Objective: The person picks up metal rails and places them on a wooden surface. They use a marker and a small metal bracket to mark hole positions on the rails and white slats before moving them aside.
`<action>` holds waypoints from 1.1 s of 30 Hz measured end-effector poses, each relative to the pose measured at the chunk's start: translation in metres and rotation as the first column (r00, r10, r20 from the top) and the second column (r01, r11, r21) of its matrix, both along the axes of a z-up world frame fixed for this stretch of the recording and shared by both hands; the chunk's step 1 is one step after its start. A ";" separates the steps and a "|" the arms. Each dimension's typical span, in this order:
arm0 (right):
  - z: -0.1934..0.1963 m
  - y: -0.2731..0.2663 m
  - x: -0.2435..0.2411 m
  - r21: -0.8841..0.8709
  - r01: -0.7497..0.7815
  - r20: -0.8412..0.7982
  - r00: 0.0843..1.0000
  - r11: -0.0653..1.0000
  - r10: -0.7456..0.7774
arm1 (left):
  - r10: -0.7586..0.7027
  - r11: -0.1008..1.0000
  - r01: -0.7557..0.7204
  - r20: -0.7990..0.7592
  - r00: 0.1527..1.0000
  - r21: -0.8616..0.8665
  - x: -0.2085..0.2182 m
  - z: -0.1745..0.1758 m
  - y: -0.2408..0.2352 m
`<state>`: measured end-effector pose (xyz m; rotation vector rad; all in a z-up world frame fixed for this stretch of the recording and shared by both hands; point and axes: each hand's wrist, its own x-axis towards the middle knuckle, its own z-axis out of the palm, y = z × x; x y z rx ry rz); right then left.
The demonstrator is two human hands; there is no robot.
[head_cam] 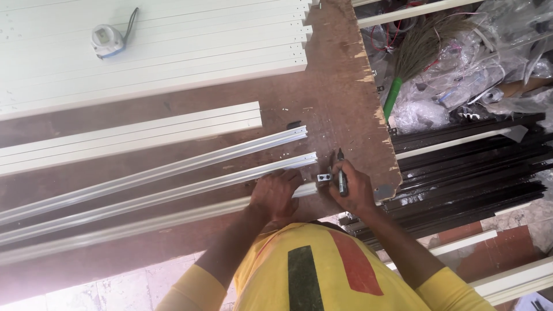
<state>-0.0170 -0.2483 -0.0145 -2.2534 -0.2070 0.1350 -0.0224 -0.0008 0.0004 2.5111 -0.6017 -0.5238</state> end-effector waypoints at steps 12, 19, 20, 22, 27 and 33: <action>0.031 0.011 0.004 -0.056 -0.248 0.142 0.957 0.967 0.254 | 0.275 0.954 -0.260 0.096 0.957 -0.146 0.000 0.027 -0.028; 0.029 0.008 -0.005 0.196 -0.196 0.180 0.970 0.961 0.161 | 0.338 0.936 -0.333 0.033 0.941 -0.111 0.003 0.008 -0.039; 0.027 0.008 -0.005 0.196 -0.197 0.176 0.971 0.961 0.163 | 0.340 0.936 -0.335 0.029 0.940 -0.110 0.006 0.010 -0.039; 0.025 0.006 -0.010 0.379 -0.059 0.053 0.998 0.923 0.042 | 0.355 0.928 -0.349 0.020 0.935 -0.129 0.007 0.013 -0.039; 0.024 0.010 -0.007 0.249 0.070 -0.083 0.995 0.966 -0.050 | 0.345 0.930 -0.348 -0.043 0.937 -0.119 0.007 0.015 -0.037; 0.039 0.024 -0.005 0.117 0.018 -0.009 1.000 0.993 -0.017 | 0.356 0.923 -0.346 0.037 0.934 -0.168 0.002 0.006 -0.036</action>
